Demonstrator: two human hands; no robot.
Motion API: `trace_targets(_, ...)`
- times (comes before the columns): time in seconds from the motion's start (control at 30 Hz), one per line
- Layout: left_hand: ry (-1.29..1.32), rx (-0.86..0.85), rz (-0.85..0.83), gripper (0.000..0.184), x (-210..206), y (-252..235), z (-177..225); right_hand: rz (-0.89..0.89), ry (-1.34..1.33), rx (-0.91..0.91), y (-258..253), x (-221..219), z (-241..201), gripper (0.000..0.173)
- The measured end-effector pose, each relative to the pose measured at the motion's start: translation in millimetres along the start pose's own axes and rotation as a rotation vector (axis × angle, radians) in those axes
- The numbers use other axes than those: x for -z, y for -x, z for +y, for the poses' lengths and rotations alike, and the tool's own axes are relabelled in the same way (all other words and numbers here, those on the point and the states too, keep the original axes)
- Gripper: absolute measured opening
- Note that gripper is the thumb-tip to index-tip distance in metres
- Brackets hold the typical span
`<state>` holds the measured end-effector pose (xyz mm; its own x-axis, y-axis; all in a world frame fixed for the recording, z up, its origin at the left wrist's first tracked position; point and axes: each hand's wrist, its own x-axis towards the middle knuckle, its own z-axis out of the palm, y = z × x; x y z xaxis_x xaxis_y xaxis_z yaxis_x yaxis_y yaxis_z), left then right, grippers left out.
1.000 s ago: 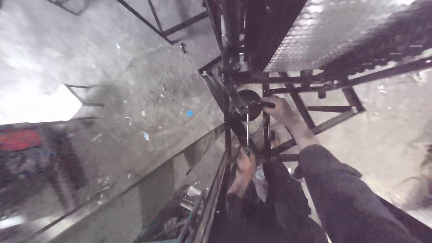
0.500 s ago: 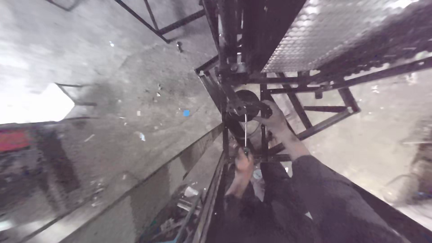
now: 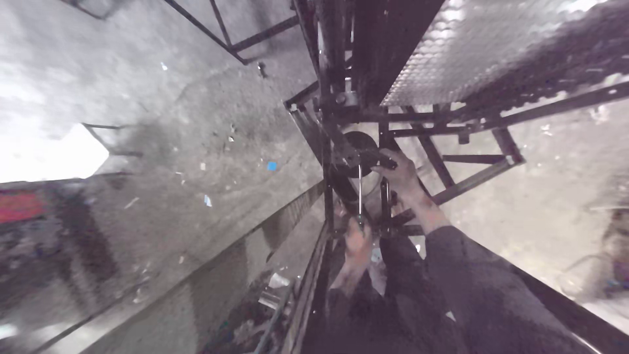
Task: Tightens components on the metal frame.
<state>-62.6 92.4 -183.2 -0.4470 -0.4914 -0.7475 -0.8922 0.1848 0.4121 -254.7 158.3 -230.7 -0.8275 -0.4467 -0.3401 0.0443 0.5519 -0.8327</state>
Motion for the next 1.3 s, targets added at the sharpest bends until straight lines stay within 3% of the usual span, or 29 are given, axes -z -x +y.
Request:
trace_targets(0.23, 0.256, -0.007, -0.070, 0.041, -11, 4, 9, 0.010, 0.066, 0.082, -1, 6, -1, 0.048)
trace_targets(0.4, 0.199, 0.027, -0.087, 0.045, -1, -8, 3, -0.028, 0.067, 0.090, -3, 10, -2, 0.049)
trace_targets(0.57, 0.240, -0.055, -0.091, 0.042, 0, -14, -11, -0.020, 0.080, 0.072, -17, 8, -5, 0.045)
trace_targets(1.3, 0.156, -0.056, -0.083, 0.040, -2, -11, 9, -0.085, 0.103, 0.105, -31, 19, -11, 0.040)
